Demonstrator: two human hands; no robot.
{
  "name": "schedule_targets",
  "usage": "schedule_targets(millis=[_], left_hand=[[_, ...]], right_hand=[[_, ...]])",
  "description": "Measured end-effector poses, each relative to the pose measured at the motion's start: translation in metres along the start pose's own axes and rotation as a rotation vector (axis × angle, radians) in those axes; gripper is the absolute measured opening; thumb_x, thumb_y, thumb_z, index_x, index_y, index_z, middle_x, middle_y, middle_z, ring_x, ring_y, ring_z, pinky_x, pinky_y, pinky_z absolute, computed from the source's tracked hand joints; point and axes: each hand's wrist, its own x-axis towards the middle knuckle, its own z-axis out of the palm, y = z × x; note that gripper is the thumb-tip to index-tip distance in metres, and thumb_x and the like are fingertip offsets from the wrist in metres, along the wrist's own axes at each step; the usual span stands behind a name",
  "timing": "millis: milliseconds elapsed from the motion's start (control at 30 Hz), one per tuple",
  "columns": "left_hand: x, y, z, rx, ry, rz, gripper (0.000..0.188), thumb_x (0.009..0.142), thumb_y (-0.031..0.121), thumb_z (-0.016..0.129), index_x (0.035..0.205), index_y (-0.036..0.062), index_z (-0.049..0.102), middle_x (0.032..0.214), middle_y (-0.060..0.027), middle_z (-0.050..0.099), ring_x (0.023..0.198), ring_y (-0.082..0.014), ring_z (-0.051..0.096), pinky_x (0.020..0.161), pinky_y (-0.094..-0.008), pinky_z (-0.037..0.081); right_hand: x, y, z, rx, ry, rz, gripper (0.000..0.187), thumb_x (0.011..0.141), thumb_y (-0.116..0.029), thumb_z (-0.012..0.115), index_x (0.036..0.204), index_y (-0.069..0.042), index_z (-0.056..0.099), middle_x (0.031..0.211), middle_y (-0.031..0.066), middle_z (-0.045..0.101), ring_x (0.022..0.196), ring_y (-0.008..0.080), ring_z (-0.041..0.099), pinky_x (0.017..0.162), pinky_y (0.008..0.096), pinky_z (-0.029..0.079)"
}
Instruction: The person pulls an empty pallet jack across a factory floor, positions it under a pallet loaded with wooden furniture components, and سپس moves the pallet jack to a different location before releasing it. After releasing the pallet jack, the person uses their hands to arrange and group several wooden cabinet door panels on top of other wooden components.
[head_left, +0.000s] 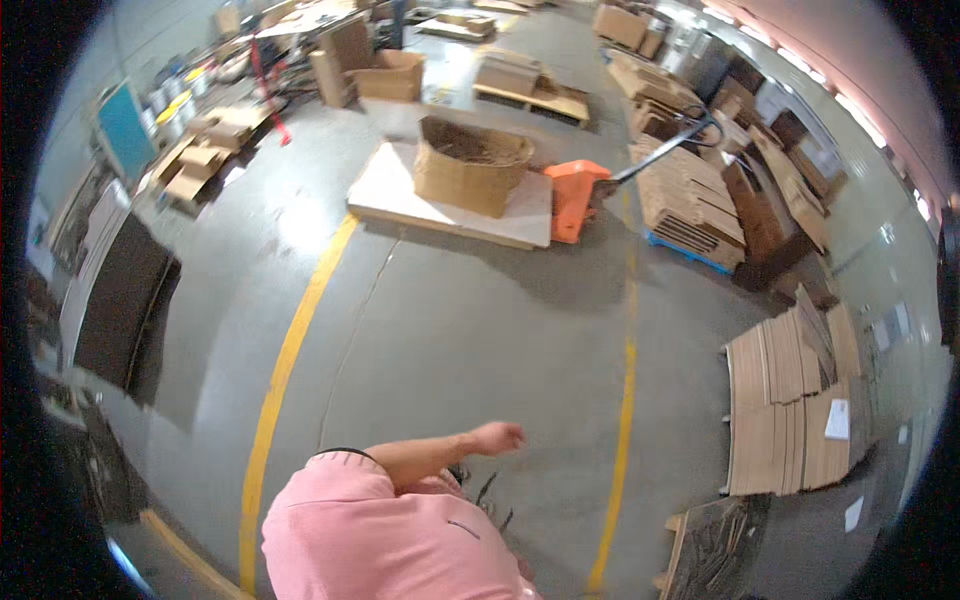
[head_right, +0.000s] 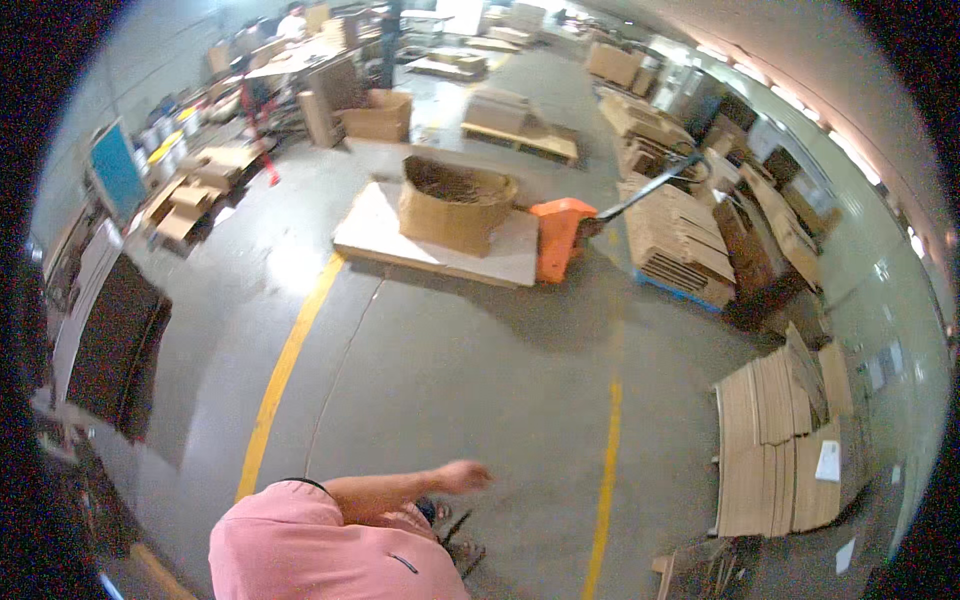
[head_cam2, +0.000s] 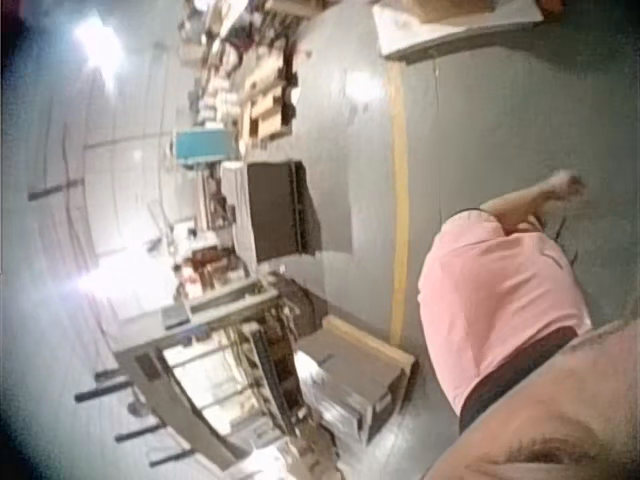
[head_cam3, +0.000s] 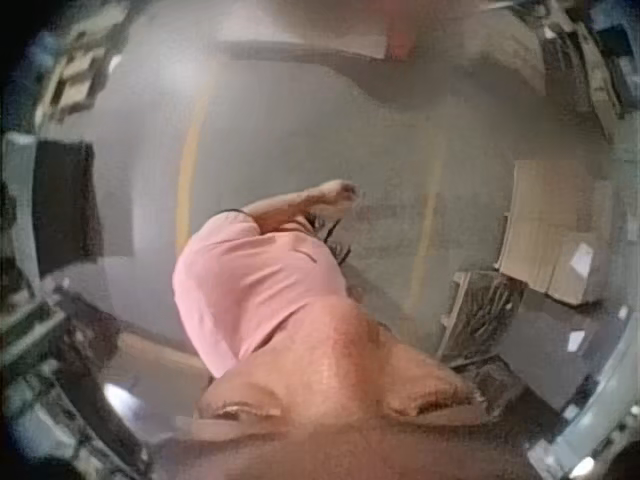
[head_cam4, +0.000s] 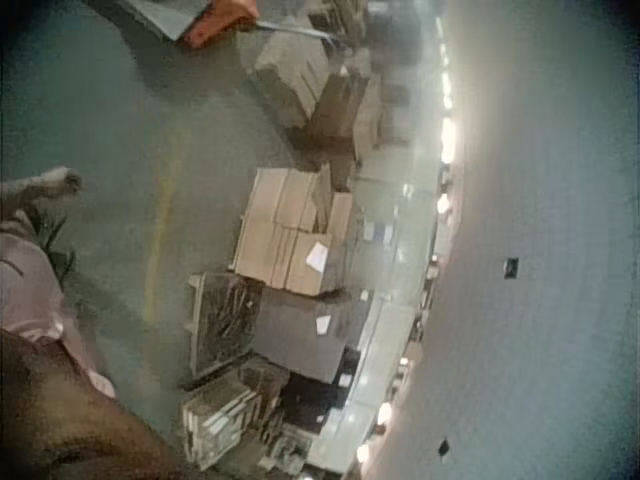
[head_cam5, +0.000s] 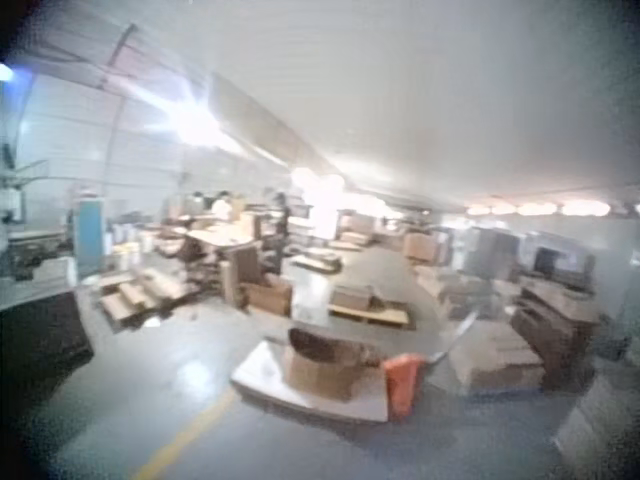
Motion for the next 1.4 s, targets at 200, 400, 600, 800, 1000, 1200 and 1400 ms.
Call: schedule_targets(millis=[200, 400, 600, 800, 1000, 1200, 1400], left_hand=[[-0.248, -0.200, -0.018, 0.564, -0.122, -1.063, 0.027, 0.079, 0.024, 0.069, 0.102, 0.0110, 0.073, 0.105, -0.0137, 0.071, 0.099, -0.0307, 0.068, 0.082, -0.0402, 0.056], [-0.446, -0.226, 0.078, 0.396, -0.069, -1.281, 0.029, 0.069, 0.025, 0.076, 0.095, 0.0103, 0.074, 0.096, -0.0171, 0.071, 0.090, -0.0309, 0.069, 0.077, -0.0420, 0.055], [-0.345, -0.206, 0.123, 0.275, 0.276, -0.941, 0.035, 0.082, 0.028, 0.059, 0.109, 0.0081, 0.068, 0.092, -0.0194, 0.070, 0.097, -0.0344, 0.067, 0.084, -0.0413, 0.053], [-0.217, -0.163, -0.005, 0.176, 0.659, -0.801, 0.035, 0.089, 0.028, 0.052, 0.107, 0.0021, 0.068, 0.103, -0.0211, 0.070, 0.099, -0.0353, 0.066, 0.087, -0.0426, 0.052], [-0.117, -0.114, -0.115, -0.265, 0.750, -0.791, 0.030, 0.092, 0.017, 0.050, 0.115, 0.0027, 0.063, 0.096, -0.0167, 0.073, 0.088, -0.0229, 0.070, 0.078, -0.0342, 0.055], [0.000, -0.103, -0.136, -0.609, 0.639, -0.748, 0.026, 0.093, 0.021, 0.054, 0.114, 0.0061, 0.060, 0.081, -0.0056, 0.066, 0.075, -0.0214, 0.065, 0.069, -0.0357, 0.055], [0.117, -0.081, -0.140, -0.494, 0.620, -0.789, 0.037, 0.092, 0.034, 0.058, 0.115, 0.0051, 0.064, 0.090, -0.0119, 0.068, 0.086, -0.0243, 0.066, 0.077, -0.0372, 0.055]], right_hand=[[0.035, -0.122, -0.059, 0.195, 0.136, -0.068, 0.023, 0.090, -0.032, 0.059, 0.103, -0.013, 0.061, 0.095, 0.0021, 0.064, 0.081, 0.0188, 0.061, 0.066, 0.0351, 0.048], [0.077, -0.166, 0.006, 0.061, -0.073, -0.195, 0.032, 0.092, -0.033, 0.058, 0.116, -0.012, 0.060, 0.102, 0.0054, 0.067, 0.084, 0.0225, 0.065, 0.073, 0.0396, 0.050], [0.049, -0.123, 0.079, -0.396, -0.315, -0.138, 0.027, 0.093, -0.031, 0.059, 0.106, -0.010, 0.067, 0.094, 0.0061, 0.070, 0.081, 0.0223, 0.066, 0.067, 0.0407, 0.052], [0.062, -0.193, 0.075, -0.125, -0.251, -0.051, 0.025, 0.092, -0.028, 0.061, 0.108, -0.009, 0.064, 0.089, 0.0050, 0.069, 0.073, 0.0202, 0.065, 0.056, 0.0357, 0.049], [0.083, -0.280, 0.092, -0.127, -0.087, -0.176, 0.029, 0.094, -0.030, 0.057, 0.118, -0.014, 0.058, 0.094, 0.0026, 0.065, 0.075, 0.0156, 0.062, 0.061, 0.0339, 0.046], [0.105, -0.290, 0.089, -0.044, -0.092, -0.132, 0.031, 0.092, -0.032, 0.060, 0.114, -0.010, 0.058, 0.092, 0.0032, 0.066, 0.078, 0.0209, 0.064, 0.063, 0.0380, 0.049], [0.171, -0.315, 0.080, -0.141, -0.188, -0.012, 0.038, 0.091, -0.035, 0.062, 0.118, -0.008, 0.055, 0.103, 0.0048, 0.065, 0.091, 0.0248, 0.064, 0.075, 0.0439, 0.048]])
